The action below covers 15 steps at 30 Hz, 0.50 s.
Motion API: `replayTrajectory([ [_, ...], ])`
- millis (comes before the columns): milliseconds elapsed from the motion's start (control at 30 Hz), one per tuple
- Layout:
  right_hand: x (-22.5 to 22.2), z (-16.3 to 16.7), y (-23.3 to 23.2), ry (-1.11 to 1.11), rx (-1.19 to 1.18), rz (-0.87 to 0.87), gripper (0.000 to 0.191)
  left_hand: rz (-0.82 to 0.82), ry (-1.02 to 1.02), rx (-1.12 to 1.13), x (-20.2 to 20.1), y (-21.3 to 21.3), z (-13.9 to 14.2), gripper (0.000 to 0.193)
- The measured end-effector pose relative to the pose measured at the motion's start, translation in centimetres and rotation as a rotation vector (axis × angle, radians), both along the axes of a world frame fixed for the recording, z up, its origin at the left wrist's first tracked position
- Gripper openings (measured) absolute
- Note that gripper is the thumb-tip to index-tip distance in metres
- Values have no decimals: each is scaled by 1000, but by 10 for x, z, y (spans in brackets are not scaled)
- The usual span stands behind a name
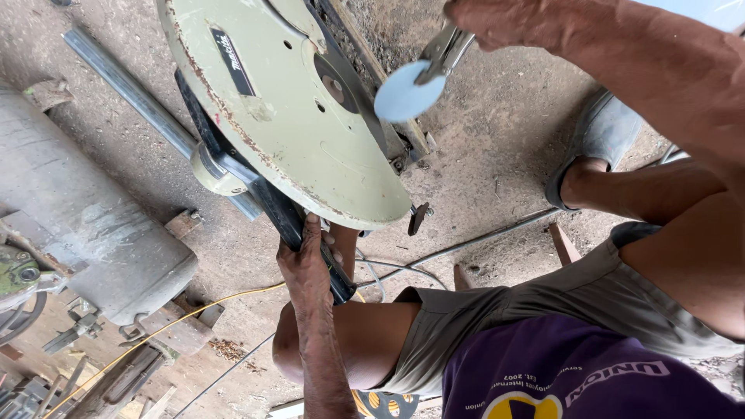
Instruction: The person uses a bench grinder to smooth the edges of circular metal discs. They hold each disc with pliers against the spinning wheel, rotating it to grind the perimeter, then set the finished disc aside and pick up another.
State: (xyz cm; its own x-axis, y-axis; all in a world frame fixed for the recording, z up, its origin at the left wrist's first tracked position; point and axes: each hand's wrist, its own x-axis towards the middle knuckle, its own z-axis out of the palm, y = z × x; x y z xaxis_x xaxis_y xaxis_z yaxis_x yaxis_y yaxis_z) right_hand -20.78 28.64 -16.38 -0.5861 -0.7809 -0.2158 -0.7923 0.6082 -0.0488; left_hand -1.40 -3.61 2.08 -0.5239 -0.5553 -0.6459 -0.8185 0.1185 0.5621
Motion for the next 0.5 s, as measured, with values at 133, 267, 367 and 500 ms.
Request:
replayTrajectory([
  [133, 2, -9, 6, -122, -3, -155, 38, 7, -6, 6, 1, -4, 0, 39],
  [267, 21, -21, -3, -445, -117, -519, 44, 16, -24, 1, 7, -6, 0, 42],
  [367, 38, -36, -19, -770, -238, -763, 45, -7, 1, 6, 9, -8, 1, 44],
  [500, 71, -57, -58, -676, -515, -781, 51, 10, 36, 42, 12, -7, 2, 44],
])
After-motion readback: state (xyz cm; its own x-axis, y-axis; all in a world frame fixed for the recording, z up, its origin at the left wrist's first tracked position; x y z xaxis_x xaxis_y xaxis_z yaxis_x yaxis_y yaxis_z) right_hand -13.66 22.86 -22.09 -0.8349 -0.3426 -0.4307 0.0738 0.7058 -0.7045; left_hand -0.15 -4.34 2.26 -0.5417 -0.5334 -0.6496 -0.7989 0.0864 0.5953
